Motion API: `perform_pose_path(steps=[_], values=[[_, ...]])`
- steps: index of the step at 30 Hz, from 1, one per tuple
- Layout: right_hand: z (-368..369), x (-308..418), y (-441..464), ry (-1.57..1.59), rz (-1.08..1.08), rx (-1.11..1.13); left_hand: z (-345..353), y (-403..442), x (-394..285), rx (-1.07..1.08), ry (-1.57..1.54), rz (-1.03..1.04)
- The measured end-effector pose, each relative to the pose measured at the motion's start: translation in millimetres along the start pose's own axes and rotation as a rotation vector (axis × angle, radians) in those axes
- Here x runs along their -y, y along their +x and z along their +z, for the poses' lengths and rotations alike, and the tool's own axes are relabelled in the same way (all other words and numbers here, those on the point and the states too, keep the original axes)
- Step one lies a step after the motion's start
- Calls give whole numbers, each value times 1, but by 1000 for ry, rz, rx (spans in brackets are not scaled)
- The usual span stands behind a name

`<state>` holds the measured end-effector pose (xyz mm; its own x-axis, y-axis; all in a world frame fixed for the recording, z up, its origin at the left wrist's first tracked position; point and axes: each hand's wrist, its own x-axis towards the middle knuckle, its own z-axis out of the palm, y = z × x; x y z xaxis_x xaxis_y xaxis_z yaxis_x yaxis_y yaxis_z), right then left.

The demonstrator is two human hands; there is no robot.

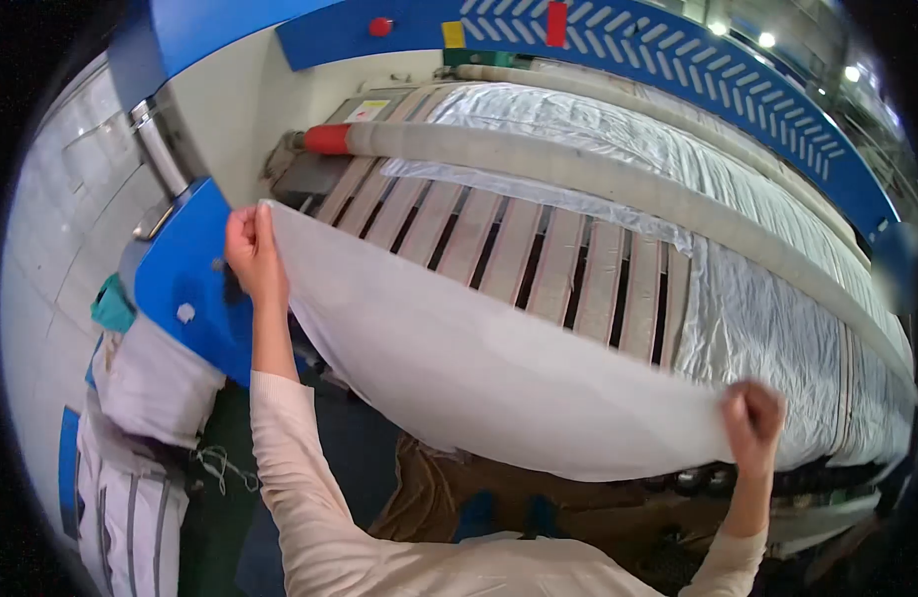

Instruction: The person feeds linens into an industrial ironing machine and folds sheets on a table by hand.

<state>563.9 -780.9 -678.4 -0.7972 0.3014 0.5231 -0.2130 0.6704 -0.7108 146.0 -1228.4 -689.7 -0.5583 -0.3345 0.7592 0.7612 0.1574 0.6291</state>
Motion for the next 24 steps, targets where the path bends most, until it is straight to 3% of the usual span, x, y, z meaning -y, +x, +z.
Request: perform_pose_path(steps=[1, 2, 5, 7, 10, 13, 15, 16, 17, 19, 20, 22, 23, 24], values=[[3, 1, 15, -202, 164, -157, 12, 13, 17, 42, 11, -24], [2, 2, 36, -291, 179, -187, 28, 20, 32, 93, 17, -53], [3, -29, 104, -581, 7, -286, 80, 36, 52, 270, 250, 71], [16, -54, 134, -610, 73, -313, 107, 43, 99, 351, 407, 220], [51, -81, 148, -1088, 289, -115, 128, 27, 147, 520, 675, 250], [53, -138, 148, -1083, -46, -333, 145, 25, 157, 595, 716, 379], [50, -136, 152, -1046, 7, -274, 143, 31, 166, 594, 693, 371], [48, -129, 154, -1024, 32, -250, 140, 35, 174, 553, 626, 356], [42, -119, 156, -954, 188, -157, 138, 39, 189, 509, 558, 336], [33, -105, 146, -927, 208, -173, 135, 51, 209, 361, 545, 302], [29, -99, 143, -912, 213, -186, 132, 51, 201, 410, 475, 291], [32, -72, 104, -1041, -69, -252, 119, 49, 161, 495, 339, 268], [36, -48, 79, -1016, -138, -254, 102, 39, 111, 689, 579, 430], [43, -26, 53, -940, -145, -215, 85, 18, 73, 738, 653, 534]])
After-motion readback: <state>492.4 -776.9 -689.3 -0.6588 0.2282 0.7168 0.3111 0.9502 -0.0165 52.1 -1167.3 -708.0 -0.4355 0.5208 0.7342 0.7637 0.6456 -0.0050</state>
